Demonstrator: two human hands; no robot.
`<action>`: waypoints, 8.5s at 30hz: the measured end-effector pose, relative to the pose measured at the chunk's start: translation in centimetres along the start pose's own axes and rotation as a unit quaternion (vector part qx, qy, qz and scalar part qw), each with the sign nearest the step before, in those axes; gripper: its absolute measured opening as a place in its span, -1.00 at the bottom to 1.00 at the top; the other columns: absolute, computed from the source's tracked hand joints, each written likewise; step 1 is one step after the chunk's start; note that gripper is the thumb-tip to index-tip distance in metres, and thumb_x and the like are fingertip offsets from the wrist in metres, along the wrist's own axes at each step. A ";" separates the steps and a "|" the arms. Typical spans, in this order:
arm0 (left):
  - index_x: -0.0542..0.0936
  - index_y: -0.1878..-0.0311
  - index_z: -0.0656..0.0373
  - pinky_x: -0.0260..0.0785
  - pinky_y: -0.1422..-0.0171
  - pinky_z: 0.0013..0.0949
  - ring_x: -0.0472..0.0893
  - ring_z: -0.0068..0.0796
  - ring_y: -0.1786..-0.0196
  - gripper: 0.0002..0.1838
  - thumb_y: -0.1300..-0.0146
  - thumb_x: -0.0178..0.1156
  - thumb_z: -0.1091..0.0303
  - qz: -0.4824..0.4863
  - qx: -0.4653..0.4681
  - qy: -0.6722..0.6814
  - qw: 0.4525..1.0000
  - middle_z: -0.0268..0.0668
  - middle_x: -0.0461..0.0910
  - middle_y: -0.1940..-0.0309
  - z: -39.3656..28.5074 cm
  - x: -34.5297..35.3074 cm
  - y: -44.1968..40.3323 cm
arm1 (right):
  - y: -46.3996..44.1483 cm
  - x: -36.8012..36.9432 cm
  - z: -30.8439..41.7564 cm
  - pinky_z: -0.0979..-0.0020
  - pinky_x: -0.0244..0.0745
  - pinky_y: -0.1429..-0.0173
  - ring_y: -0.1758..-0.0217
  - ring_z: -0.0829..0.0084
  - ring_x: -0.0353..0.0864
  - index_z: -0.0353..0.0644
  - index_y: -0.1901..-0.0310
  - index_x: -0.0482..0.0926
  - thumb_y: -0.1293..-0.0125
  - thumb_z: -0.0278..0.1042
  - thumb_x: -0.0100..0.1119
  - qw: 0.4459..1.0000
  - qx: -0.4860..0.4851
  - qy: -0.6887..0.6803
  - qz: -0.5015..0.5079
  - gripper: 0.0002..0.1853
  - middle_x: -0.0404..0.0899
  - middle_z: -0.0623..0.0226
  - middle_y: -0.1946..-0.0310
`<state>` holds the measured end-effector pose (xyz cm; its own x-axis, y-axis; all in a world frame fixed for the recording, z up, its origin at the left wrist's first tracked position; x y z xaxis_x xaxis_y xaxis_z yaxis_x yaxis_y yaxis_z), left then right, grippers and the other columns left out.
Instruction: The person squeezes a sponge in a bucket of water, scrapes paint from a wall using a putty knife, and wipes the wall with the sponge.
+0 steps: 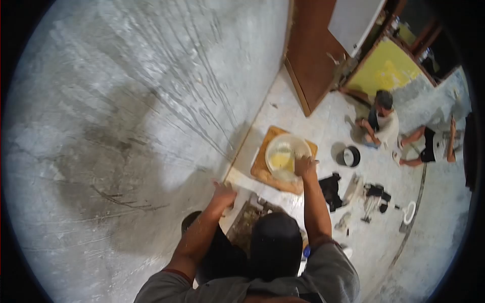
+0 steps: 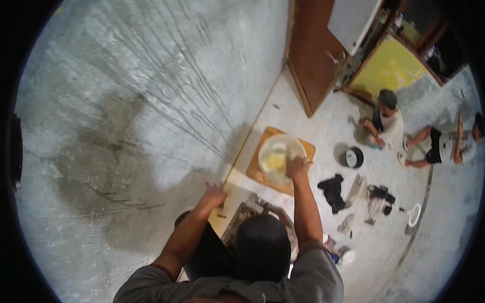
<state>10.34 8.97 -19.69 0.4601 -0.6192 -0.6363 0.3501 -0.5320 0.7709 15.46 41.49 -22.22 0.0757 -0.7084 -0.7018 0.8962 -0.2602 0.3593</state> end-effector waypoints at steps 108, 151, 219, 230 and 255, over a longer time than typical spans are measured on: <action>0.49 -0.36 0.08 0.00 -0.51 0.34 0.16 0.22 -0.55 -0.34 -0.29 0.40 -0.01 -0.655 -0.393 -0.087 0.639 0.15 0.14 -0.52 12.9 -26.7 77.7 | 36.5 -9.7 8.9 0.15 0.63 -0.16 -0.07 0.07 0.73 -0.09 -0.04 0.71 -0.28 0.00 0.28 0.906 0.239 0.176 0.302 -0.58 0.74 0.09 0.02; 0.18 -0.63 -0.06 -0.51 -0.65 0.31 -0.11 0.11 -0.70 -0.07 -0.37 -0.09 -0.45 -0.652 -0.520 -0.331 0.442 0.04 -0.05 -0.67 15.5 -16.8 65.4 | -8.1 11.9 -9.6 0.12 0.41 -0.43 -0.38 0.08 0.53 -0.10 -0.44 0.38 -0.22 0.00 0.29 0.983 0.098 0.122 0.094 -0.24 0.54 -0.02 -0.28; 0.32 -0.57 -0.34 -0.50 -0.54 0.57 -0.08 0.03 -0.70 -0.03 -0.11 0.24 -0.51 -0.725 -0.481 -0.263 0.416 -0.20 -0.01 -0.68 15.3 -25.7 64.7 | 17.2 -26.6 65.4 0.17 0.49 0.41 0.53 0.07 0.64 -0.20 -0.03 0.69 -0.34 -0.46 0.25 0.755 -0.514 -0.095 -0.396 -0.76 0.65 0.06 0.50; 0.32 -0.57 -0.37 -0.45 -0.48 0.68 -0.10 0.05 -0.70 0.01 -0.04 0.29 -0.52 -0.732 -0.475 -0.251 0.420 -0.22 -0.04 -0.69 15.1 -25.7 64.8 | 16.6 -25.5 64.7 0.14 0.52 0.36 0.46 0.04 0.68 -0.21 0.01 0.69 -0.35 -0.45 0.24 0.771 -0.495 -0.109 -0.386 -0.79 0.69 0.04 0.45; 0.32 -0.56 -0.35 -0.51 -0.51 0.63 -0.09 0.07 -0.70 0.03 -0.05 0.20 -0.61 -0.725 -0.478 -0.250 0.429 -0.19 -0.02 -0.68 15.1 -25.4 64.7 | 17.1 -26.5 65.1 0.18 0.56 0.34 0.46 0.05 0.71 -0.19 0.00 0.72 -0.34 -0.44 0.25 0.772 -0.497 -0.067 -0.390 -0.77 0.70 0.02 0.46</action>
<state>9.02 -18.48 45.92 -0.9551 -0.2107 -0.2085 0.2566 -0.2353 -0.9375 0.34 13.12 42.57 -0.6425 -0.6701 -0.3717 0.5437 -0.0568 -0.8374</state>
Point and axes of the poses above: each hand's wrist, its own y-axis away from the middle knuckle, its own x-axis out of the palm, z = x × y, the point moved 8 cm from there along -y, towards the middle knuckle
